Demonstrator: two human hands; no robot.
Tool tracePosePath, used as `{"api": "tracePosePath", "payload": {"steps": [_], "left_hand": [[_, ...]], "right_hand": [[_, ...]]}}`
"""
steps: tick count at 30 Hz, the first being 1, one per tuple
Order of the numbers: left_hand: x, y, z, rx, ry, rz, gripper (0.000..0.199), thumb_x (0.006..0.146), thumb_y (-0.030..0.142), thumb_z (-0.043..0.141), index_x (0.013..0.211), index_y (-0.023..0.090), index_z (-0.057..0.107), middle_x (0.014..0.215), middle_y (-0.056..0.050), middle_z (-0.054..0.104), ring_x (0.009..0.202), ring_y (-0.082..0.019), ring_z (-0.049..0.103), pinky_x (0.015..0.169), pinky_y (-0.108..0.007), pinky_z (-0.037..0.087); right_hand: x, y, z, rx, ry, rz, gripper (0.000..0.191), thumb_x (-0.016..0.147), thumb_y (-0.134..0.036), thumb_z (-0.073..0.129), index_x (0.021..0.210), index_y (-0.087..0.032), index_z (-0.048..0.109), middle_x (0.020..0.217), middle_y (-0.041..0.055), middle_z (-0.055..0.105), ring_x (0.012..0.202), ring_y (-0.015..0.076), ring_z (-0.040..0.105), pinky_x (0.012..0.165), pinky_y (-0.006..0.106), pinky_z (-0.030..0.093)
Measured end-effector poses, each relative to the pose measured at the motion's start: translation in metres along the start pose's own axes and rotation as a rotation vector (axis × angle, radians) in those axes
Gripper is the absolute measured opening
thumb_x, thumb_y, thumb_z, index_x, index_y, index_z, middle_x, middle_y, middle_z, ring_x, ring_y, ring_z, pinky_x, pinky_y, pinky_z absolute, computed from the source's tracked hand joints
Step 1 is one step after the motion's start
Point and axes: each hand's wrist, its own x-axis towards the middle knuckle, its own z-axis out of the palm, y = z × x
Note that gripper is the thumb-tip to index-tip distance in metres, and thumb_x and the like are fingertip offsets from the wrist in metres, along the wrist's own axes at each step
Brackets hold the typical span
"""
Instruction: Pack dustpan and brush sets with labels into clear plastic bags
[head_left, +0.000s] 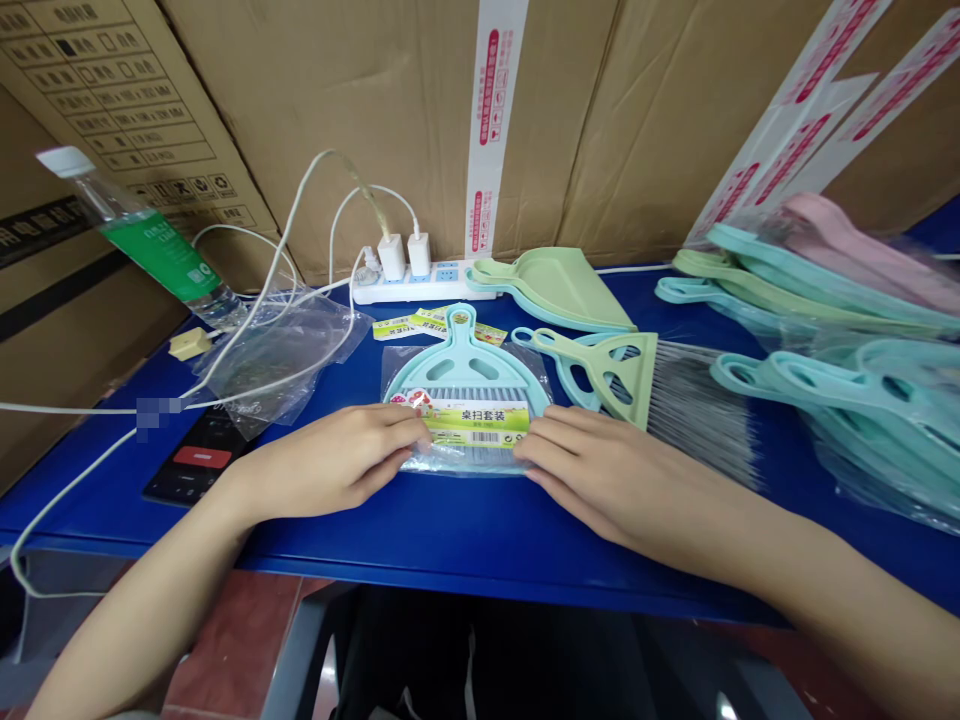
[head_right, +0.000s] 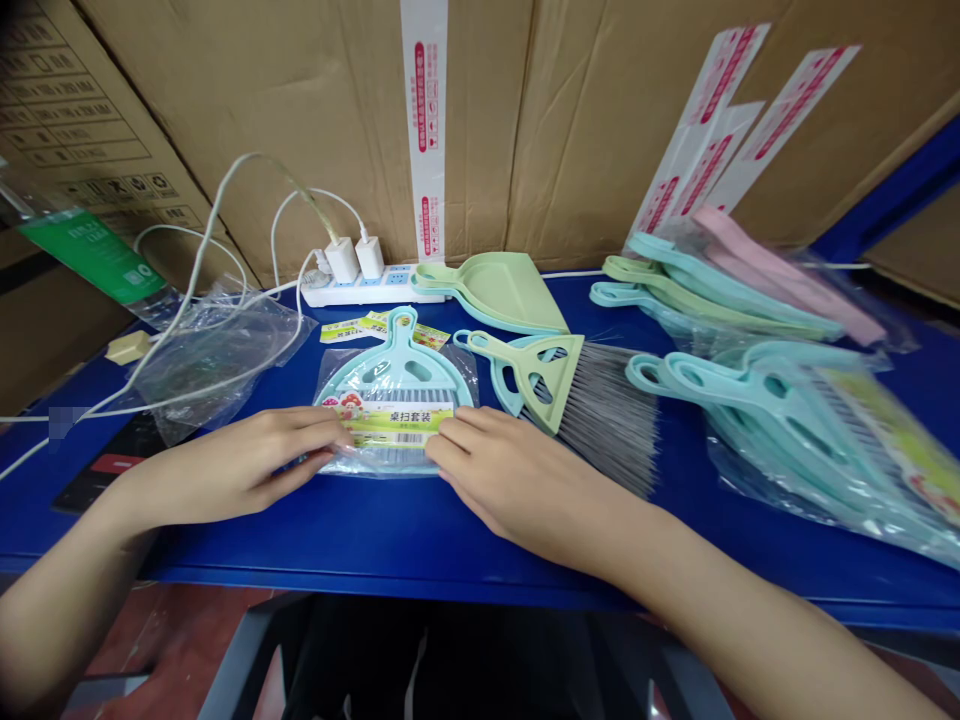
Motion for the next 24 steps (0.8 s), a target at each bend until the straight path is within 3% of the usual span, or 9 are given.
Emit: {"api": "tracePosePath", "payload": {"steps": [6, 24], "left_hand": [[-0.0002, 0.0003, -0.0002, 0.004, -0.01, -0.005, 0.023, 0.098, 0.015, 0.044, 0.106, 0.023, 0.064, 0.101, -0.005, 0.071, 0.093, -0.019, 0.069, 0.085, -0.031, 0.055], [0.0, -0.0005, 0.0006, -0.014, 0.01, 0.005, 0.023, 0.098, 0.016, 0.045, 0.108, 0.023, 0.064, 0.101, -0.006, 0.071, 0.091, -0.019, 0.07, 0.086, -0.032, 0.056]], "right_hand": [[0.0001, -0.0003, 0.0008, -0.001, 0.008, -0.006, 0.02, 0.095, -0.008, 0.047, 0.087, -0.015, 0.064, 0.081, 0.0055, 0.066, 0.078, 0.0212, 0.062, 0.072, 0.033, 0.051], [0.0002, -0.0003, -0.0009, -0.01, -0.007, 0.002, 0.033, 0.099, -0.009, 0.035, 0.087, -0.018, 0.064, 0.08, 0.0059, 0.067, 0.077, 0.0197, 0.061, 0.071, 0.033, 0.052]]}}
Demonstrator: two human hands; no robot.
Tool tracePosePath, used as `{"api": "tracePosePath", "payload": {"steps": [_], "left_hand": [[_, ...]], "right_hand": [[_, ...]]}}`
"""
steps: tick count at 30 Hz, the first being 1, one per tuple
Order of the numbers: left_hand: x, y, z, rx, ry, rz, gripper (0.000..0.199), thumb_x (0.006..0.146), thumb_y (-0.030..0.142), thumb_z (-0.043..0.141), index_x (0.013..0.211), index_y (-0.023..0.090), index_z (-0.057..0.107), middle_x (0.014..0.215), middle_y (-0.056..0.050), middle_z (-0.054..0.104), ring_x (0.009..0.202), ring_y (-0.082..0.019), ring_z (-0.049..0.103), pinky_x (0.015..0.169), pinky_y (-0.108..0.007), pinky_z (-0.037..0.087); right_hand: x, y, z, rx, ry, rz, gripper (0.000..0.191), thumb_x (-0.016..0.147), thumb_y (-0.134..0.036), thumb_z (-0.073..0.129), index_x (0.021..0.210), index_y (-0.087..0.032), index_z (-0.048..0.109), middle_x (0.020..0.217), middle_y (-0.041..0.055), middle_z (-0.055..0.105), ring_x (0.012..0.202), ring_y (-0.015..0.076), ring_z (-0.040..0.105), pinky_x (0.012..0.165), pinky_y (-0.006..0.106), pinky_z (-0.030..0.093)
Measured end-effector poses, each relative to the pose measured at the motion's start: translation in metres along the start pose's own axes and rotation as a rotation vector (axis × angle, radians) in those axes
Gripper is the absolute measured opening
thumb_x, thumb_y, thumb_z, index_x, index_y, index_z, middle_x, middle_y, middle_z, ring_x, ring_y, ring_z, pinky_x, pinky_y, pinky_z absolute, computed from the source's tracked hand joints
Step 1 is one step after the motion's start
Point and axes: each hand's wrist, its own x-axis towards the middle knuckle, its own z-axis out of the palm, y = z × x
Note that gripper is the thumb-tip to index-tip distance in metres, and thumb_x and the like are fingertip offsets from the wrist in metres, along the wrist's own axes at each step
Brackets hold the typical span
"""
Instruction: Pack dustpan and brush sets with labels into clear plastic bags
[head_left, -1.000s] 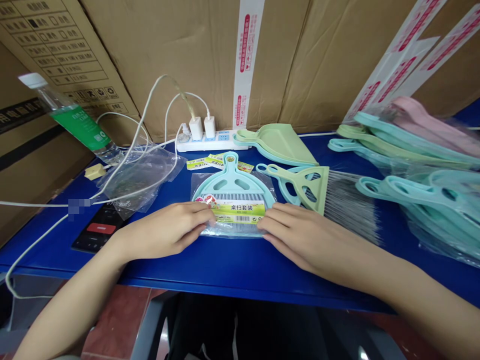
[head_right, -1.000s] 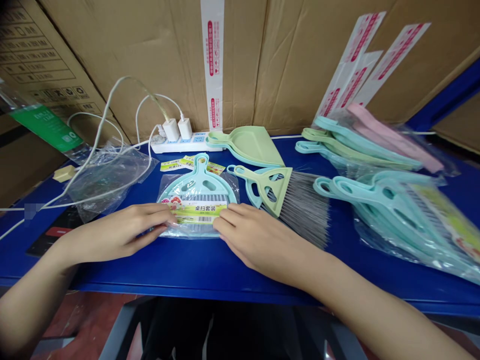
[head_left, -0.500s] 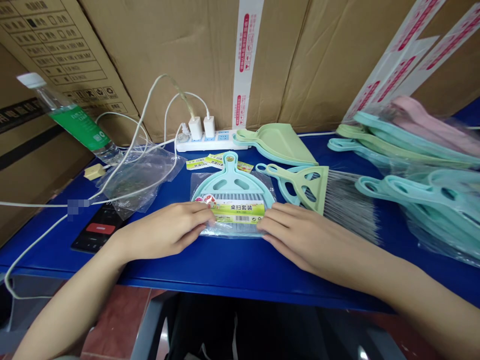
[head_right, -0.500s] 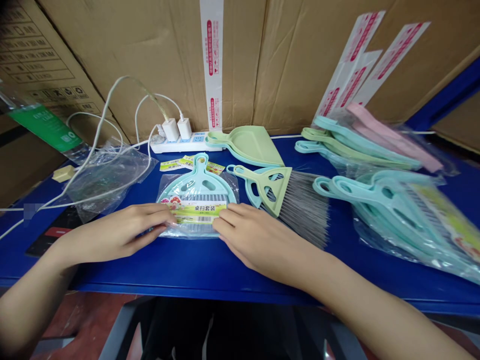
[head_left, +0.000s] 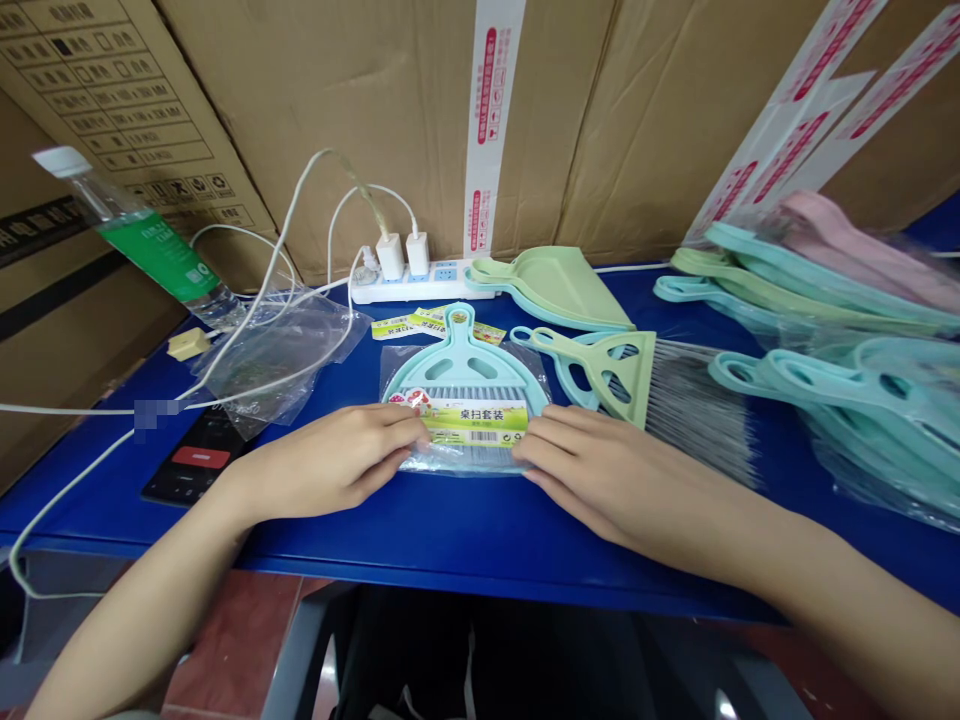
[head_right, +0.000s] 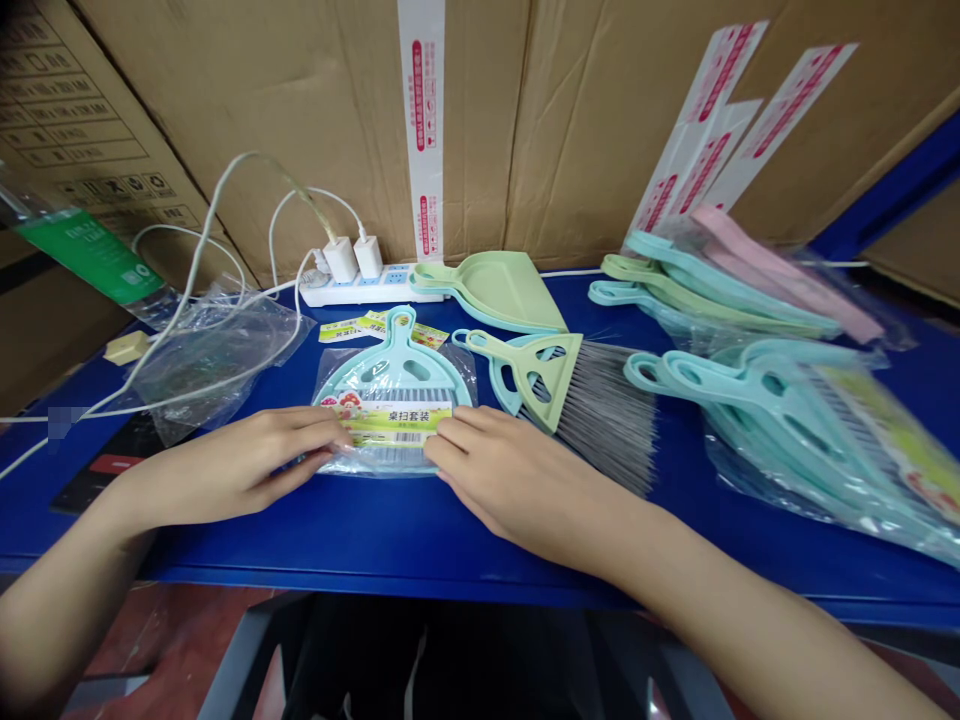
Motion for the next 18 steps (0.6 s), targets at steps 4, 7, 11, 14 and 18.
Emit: {"api": "tracePosePath", "payload": {"steps": [4, 7, 11, 14, 18], "left_hand": [[0.0, 0.0001, 0.0, 0.016, -0.006, -0.002, 0.023, 0.098, 0.016, 0.044, 0.107, 0.023, 0.064, 0.101, -0.006, 0.071, 0.091, -0.02, 0.07, 0.085, -0.032, 0.056], [-0.0001, 0.0001, -0.0001, 0.023, -0.014, -0.006, 0.022, 0.099, 0.016, 0.044, 0.105, 0.023, 0.064, 0.101, -0.006, 0.071, 0.091, -0.02, 0.07, 0.085, -0.032, 0.055], [-0.0007, 0.0001, 0.0002, 0.016, -0.01, -0.011, 0.022, 0.098, 0.016, 0.045, 0.106, 0.023, 0.064, 0.1, -0.006, 0.071, 0.091, -0.02, 0.07, 0.087, -0.033, 0.055], [-0.0011, 0.0001, 0.0005, 0.017, -0.013, -0.016, 0.023, 0.099, 0.017, 0.044, 0.108, 0.023, 0.064, 0.1, -0.006, 0.071, 0.091, -0.02, 0.07, 0.088, -0.034, 0.056], [-0.001, 0.0, 0.0007, 0.014, -0.013, -0.016, 0.023, 0.099, 0.017, 0.044, 0.108, 0.023, 0.065, 0.102, -0.006, 0.071, 0.092, -0.02, 0.07, 0.089, -0.034, 0.056]], "right_hand": [[0.0002, -0.0003, 0.0002, -0.009, 0.003, -0.006, 0.033, 0.099, -0.009, 0.035, 0.087, -0.017, 0.065, 0.08, 0.0062, 0.067, 0.077, 0.0201, 0.061, 0.071, 0.034, 0.052], [0.0004, -0.0003, 0.0007, 0.0, 0.01, -0.011, 0.032, 0.099, -0.009, 0.036, 0.086, -0.016, 0.064, 0.079, 0.0061, 0.067, 0.076, 0.0202, 0.061, 0.071, 0.034, 0.052], [-0.0001, -0.0002, 0.0007, 0.005, 0.003, -0.004, 0.03, 0.099, -0.009, 0.038, 0.086, -0.017, 0.064, 0.079, 0.0057, 0.066, 0.076, 0.02, 0.06, 0.07, 0.033, 0.051], [-0.0005, -0.0004, 0.0003, 0.013, -0.002, 0.001, 0.029, 0.098, -0.009, 0.039, 0.086, -0.017, 0.064, 0.079, 0.0056, 0.066, 0.076, 0.0199, 0.06, 0.07, 0.033, 0.05], [-0.0003, -0.0001, 0.0002, 0.005, -0.004, 0.003, 0.031, 0.099, -0.009, 0.036, 0.087, -0.018, 0.064, 0.079, 0.0057, 0.066, 0.077, 0.0199, 0.061, 0.07, 0.033, 0.051]]}}
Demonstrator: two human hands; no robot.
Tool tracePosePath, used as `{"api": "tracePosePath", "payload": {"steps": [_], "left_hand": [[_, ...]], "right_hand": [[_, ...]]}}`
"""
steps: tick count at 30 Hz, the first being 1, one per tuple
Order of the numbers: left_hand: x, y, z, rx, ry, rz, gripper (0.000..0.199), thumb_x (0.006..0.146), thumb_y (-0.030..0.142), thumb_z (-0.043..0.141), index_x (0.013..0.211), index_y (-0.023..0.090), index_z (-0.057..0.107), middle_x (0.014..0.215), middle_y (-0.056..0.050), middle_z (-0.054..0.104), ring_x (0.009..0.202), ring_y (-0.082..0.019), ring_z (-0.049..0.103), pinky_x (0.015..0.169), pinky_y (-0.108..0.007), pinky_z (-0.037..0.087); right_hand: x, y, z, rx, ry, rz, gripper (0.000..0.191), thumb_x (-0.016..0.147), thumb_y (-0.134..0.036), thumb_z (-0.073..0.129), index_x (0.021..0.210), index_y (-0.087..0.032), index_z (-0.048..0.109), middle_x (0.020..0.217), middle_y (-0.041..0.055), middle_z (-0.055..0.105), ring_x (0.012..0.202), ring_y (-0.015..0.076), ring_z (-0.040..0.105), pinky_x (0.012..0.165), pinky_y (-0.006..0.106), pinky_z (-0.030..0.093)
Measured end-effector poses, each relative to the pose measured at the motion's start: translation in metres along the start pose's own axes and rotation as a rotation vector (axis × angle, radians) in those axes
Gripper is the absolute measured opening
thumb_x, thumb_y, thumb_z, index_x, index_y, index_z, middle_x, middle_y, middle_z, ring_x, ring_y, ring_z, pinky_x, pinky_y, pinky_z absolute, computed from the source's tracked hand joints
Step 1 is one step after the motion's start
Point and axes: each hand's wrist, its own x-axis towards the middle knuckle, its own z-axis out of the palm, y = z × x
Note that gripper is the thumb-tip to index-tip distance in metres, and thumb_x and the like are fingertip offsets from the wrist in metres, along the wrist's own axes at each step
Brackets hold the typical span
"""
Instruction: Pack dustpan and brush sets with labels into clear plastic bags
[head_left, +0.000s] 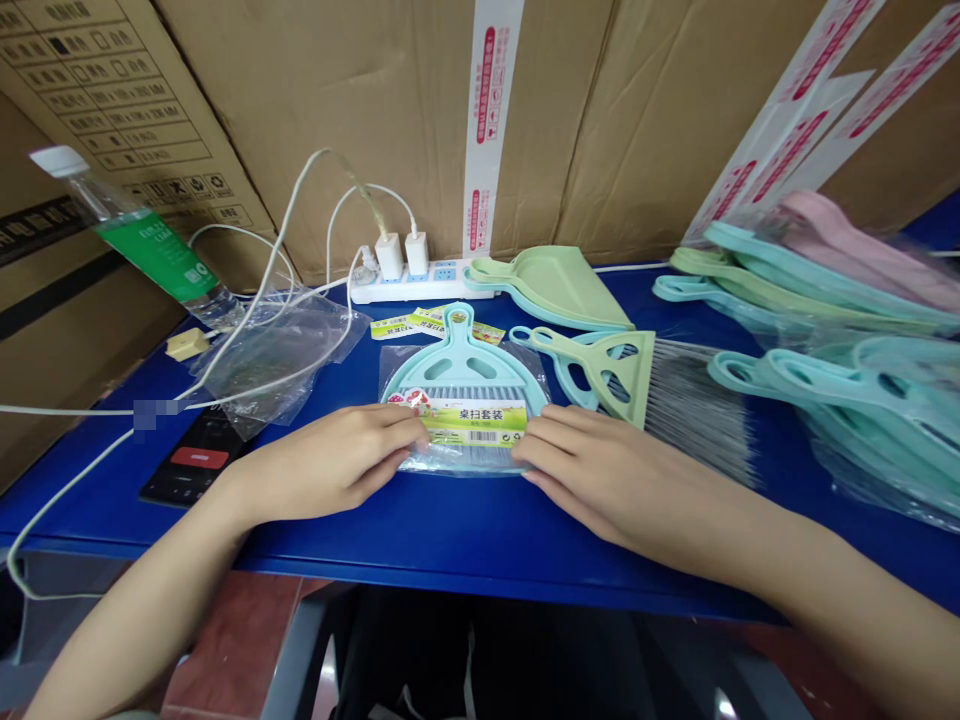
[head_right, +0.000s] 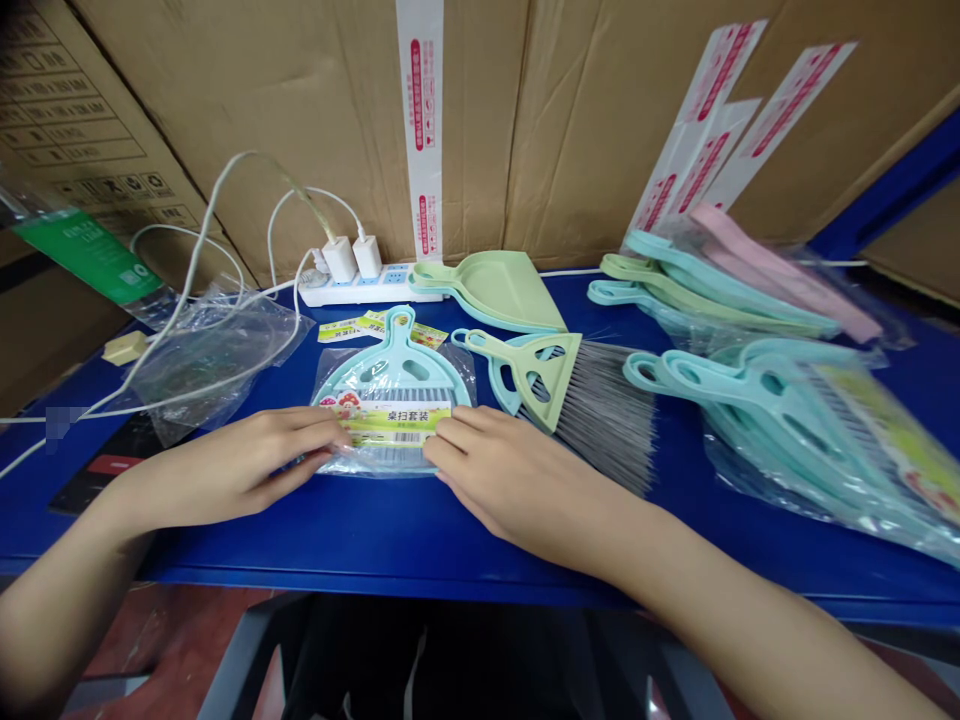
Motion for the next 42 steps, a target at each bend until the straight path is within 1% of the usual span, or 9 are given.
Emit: {"api": "tracePosePath", "payload": {"steps": [5, 13, 22, 33, 42], "left_hand": [[0.0001, -0.0001, 0.0001, 0.005, 0.001, -0.002, 0.024, 0.099, 0.017, 0.044, 0.108, 0.023, 0.065, 0.102, -0.006, 0.071, 0.092, -0.02, 0.07, 0.088, -0.033, 0.056], [0.0006, 0.0005, -0.0005, 0.045, -0.013, 0.004, 0.023, 0.099, 0.016, 0.042, 0.106, 0.022, 0.064, 0.1, -0.006, 0.071, 0.093, -0.019, 0.07, 0.085, -0.032, 0.056], [0.0002, -0.0003, 0.0001, 0.04, -0.006, 0.009, 0.023, 0.099, 0.016, 0.043, 0.107, 0.023, 0.063, 0.1, -0.005, 0.071, 0.092, -0.019, 0.07, 0.084, -0.031, 0.056], [0.0006, -0.0008, 0.0005, 0.063, -0.014, 0.022, 0.024, 0.1, 0.018, 0.04, 0.107, 0.023, 0.062, 0.098, -0.006, 0.07, 0.091, -0.019, 0.07, 0.083, -0.031, 0.056], [-0.0003, -0.0004, 0.0008, 0.042, -0.003, 0.015, 0.024, 0.1, 0.017, 0.042, 0.108, 0.023, 0.064, 0.097, -0.005, 0.07, 0.091, -0.019, 0.069, 0.085, -0.032, 0.056]], "right_hand": [[-0.0001, 0.0001, 0.0003, 0.004, -0.002, 0.006, 0.031, 0.099, -0.01, 0.036, 0.086, -0.018, 0.063, 0.079, 0.0057, 0.066, 0.077, 0.0199, 0.062, 0.07, 0.033, 0.051], [-0.0004, -0.0003, -0.0001, 0.009, -0.001, 0.0, 0.025, 0.098, -0.01, 0.042, 0.087, -0.017, 0.063, 0.08, 0.0051, 0.066, 0.077, 0.0202, 0.062, 0.07, 0.032, 0.05], [-0.0004, 0.0008, 0.0008, 0.023, 0.015, -0.01, 0.024, 0.098, -0.01, 0.043, 0.086, -0.016, 0.063, 0.08, 0.0053, 0.065, 0.077, 0.0207, 0.061, 0.071, 0.033, 0.05], [-0.0001, 0.0002, 0.0011, 0.03, 0.02, -0.007, 0.031, 0.1, -0.011, 0.036, 0.087, -0.016, 0.064, 0.08, 0.0055, 0.066, 0.076, 0.0202, 0.061, 0.071, 0.034, 0.052], [-0.0005, 0.0008, 0.0001, 0.027, 0.009, -0.005, 0.026, 0.099, -0.011, 0.041, 0.087, -0.016, 0.063, 0.08, 0.0051, 0.066, 0.078, 0.0203, 0.061, 0.071, 0.032, 0.05]]}}
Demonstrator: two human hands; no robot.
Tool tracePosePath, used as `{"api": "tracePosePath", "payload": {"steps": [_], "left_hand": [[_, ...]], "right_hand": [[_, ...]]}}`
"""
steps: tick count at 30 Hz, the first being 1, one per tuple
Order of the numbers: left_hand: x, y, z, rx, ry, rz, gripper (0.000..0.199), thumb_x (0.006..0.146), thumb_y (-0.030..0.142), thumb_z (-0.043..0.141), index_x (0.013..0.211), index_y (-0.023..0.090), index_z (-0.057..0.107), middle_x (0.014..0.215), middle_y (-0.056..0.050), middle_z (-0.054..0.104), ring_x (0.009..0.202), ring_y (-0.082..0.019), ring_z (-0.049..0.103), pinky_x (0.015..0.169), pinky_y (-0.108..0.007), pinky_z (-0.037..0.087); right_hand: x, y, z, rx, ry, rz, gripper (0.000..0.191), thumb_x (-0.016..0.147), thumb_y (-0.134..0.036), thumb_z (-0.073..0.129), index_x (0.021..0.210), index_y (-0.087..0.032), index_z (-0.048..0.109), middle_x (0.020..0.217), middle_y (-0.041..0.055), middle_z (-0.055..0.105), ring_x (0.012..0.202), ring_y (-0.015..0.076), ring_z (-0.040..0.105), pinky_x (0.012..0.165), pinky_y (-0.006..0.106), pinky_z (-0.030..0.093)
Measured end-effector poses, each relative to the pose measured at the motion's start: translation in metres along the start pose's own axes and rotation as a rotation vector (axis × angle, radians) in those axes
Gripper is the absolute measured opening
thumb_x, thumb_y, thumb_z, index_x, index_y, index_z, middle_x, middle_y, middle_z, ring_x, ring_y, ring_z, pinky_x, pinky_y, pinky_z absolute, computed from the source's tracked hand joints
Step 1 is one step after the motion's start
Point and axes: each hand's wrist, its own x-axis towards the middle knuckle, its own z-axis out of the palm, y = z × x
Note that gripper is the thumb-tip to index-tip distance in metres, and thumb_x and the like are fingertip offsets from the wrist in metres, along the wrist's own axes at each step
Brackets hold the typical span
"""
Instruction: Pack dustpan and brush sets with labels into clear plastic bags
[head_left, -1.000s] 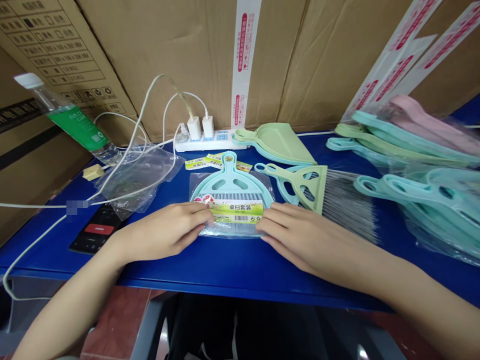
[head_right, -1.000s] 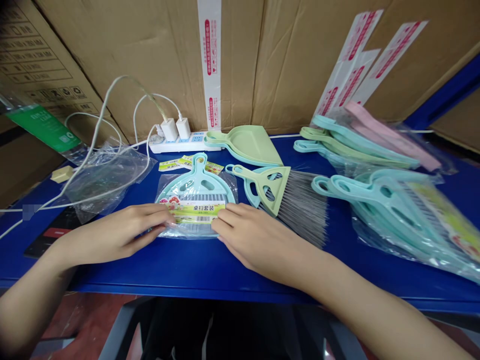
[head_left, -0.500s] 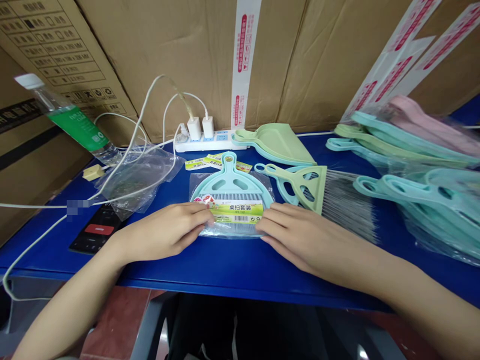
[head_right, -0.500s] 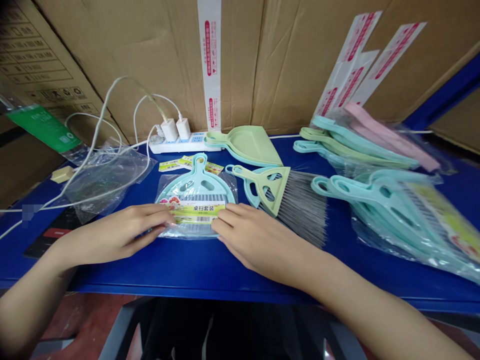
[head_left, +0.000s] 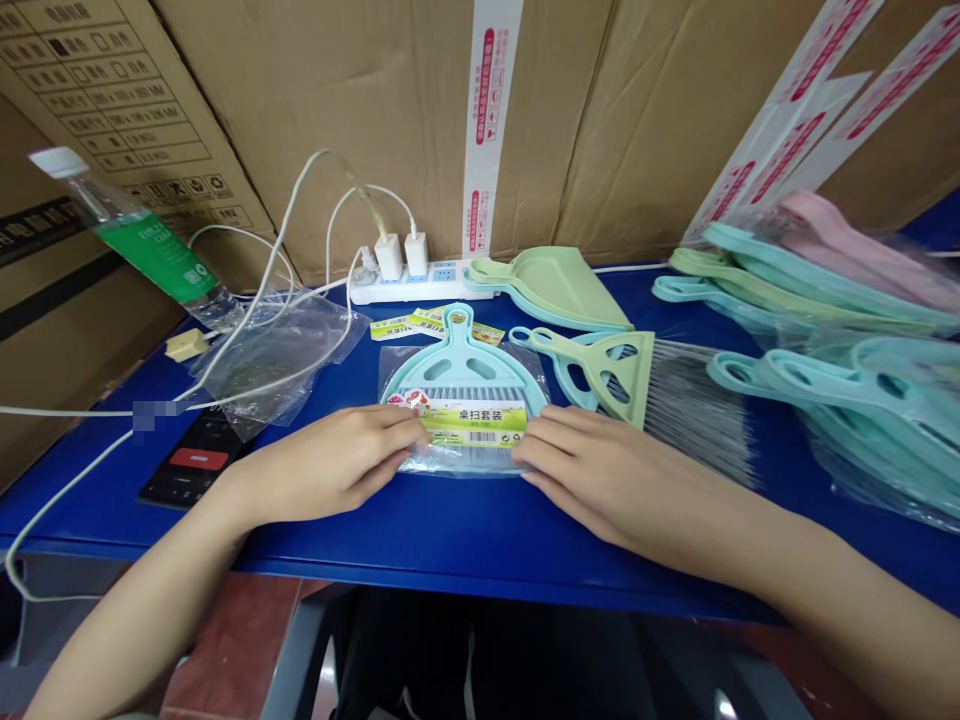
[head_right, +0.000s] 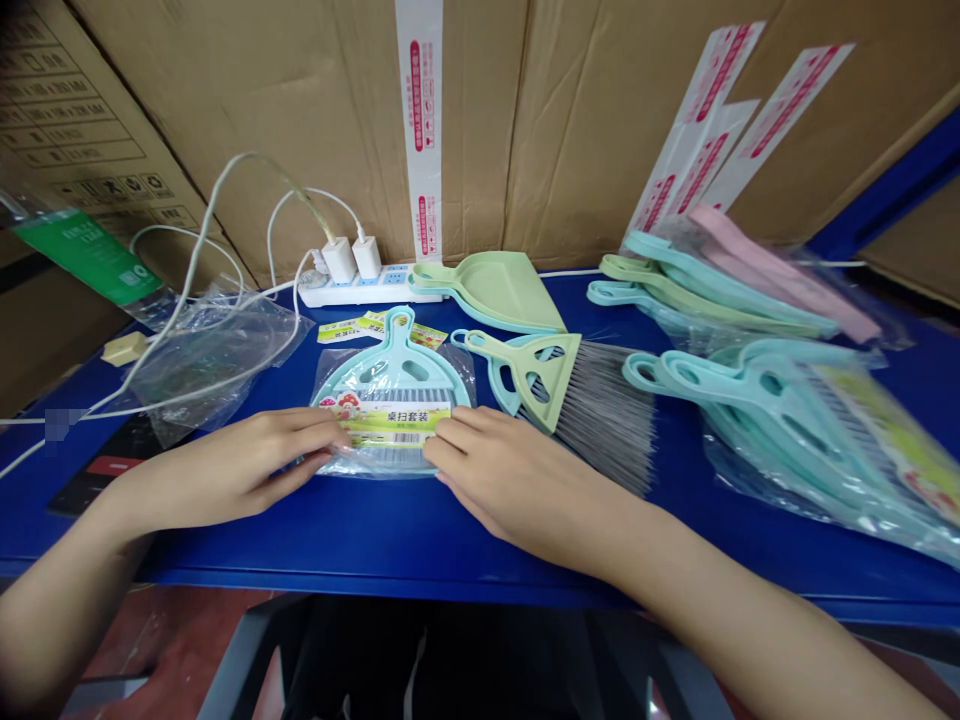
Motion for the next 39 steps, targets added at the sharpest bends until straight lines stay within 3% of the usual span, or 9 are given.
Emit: {"api": "tracePosePath", "payload": {"steps": [39], "left_hand": [[-0.0002, 0.0003, 0.0005, 0.032, 0.012, -0.007, 0.019, 0.1, 0.022, 0.048, 0.109, 0.023, 0.064, 0.1, -0.006, 0.071, 0.091, -0.019, 0.071, 0.083, -0.031, 0.057]], "right_hand": [[0.0021, -0.0011, 0.0009, 0.004, 0.031, 0.025, 0.028, 0.097, -0.007, 0.041, 0.086, -0.017, 0.064, 0.081, 0.0061, 0.068, 0.077, 0.0202, 0.064, 0.074, 0.033, 0.054]]}}
